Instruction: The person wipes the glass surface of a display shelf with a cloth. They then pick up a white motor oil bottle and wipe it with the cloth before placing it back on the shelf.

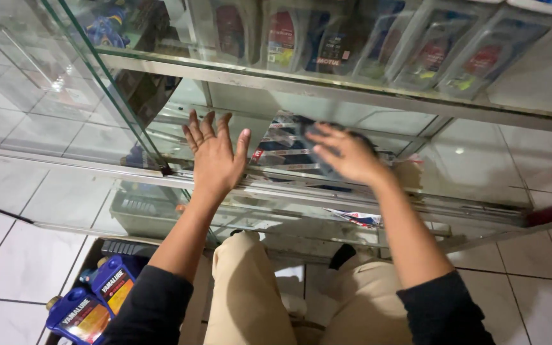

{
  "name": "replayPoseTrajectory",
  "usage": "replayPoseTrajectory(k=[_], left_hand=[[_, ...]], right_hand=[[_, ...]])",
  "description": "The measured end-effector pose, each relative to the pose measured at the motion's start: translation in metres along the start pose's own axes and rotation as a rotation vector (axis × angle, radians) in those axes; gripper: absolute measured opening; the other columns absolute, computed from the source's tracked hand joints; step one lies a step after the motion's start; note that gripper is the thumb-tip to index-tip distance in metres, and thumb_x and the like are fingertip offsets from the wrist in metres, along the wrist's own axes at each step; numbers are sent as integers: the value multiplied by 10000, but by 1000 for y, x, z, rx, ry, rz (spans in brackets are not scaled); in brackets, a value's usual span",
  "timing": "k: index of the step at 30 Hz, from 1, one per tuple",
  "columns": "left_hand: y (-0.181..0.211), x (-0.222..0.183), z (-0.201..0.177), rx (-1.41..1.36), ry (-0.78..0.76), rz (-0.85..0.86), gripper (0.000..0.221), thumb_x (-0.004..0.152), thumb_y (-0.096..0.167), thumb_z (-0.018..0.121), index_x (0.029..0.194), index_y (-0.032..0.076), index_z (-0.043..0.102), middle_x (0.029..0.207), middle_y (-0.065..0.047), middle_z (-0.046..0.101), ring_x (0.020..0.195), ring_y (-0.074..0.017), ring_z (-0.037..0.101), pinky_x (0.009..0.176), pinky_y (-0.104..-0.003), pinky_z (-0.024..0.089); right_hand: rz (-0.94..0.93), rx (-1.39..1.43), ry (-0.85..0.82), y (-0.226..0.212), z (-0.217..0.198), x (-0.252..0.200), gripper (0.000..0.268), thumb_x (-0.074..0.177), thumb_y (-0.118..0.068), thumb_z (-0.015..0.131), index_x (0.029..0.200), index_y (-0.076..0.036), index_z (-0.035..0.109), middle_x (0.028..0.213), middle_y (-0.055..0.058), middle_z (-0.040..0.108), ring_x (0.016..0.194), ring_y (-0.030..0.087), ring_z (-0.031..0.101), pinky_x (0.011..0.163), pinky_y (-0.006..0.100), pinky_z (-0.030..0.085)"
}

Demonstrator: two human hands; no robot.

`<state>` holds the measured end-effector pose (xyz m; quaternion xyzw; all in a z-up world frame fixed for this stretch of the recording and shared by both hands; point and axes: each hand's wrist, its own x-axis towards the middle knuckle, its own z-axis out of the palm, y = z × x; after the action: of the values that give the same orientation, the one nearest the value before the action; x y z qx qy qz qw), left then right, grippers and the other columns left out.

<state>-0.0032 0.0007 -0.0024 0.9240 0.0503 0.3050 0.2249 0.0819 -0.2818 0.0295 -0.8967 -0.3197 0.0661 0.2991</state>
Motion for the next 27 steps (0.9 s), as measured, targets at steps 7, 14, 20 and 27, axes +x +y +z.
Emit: replayPoseTrajectory(k=[7,14,20,27], left_hand=[[4,2,-5,-82,49,-25,603,1057,483,473,1433,17,547,1524,-270,445,1522,-488,175,1232,-622,85],[5,-2,-10,-117,153,14,522,1078,405,511,1407,2,552,1484,-259,490,1501,-485,263,1248,-598,167],[10,-1,-12,-72,179,13,517,1045,404,543,1386,16,563,1458,-248,504,1484,-476,276,1225,-598,184],[12,-2,-20,-125,221,13,484,1024,365,570,1367,24,574,1447,-233,497,1478,-467,299,1222,-592,210]], right_hand=[[192,-274,120,63,-4,65,503,1029,-463,471,1466,-226,543,1564,98,470,1418,343,464,1175,480,348],[-5,-431,138,-25,69,93,504,1020,-344,454,1458,-100,512,1477,290,452,1372,483,403,1117,628,279],[-451,-188,58,-9,79,140,443,1023,-311,538,1417,-117,591,1518,213,506,1408,417,449,1160,569,303],[-77,-560,194,-27,121,204,625,1015,-464,511,1444,-9,519,1469,280,480,1337,467,453,1097,552,322]])
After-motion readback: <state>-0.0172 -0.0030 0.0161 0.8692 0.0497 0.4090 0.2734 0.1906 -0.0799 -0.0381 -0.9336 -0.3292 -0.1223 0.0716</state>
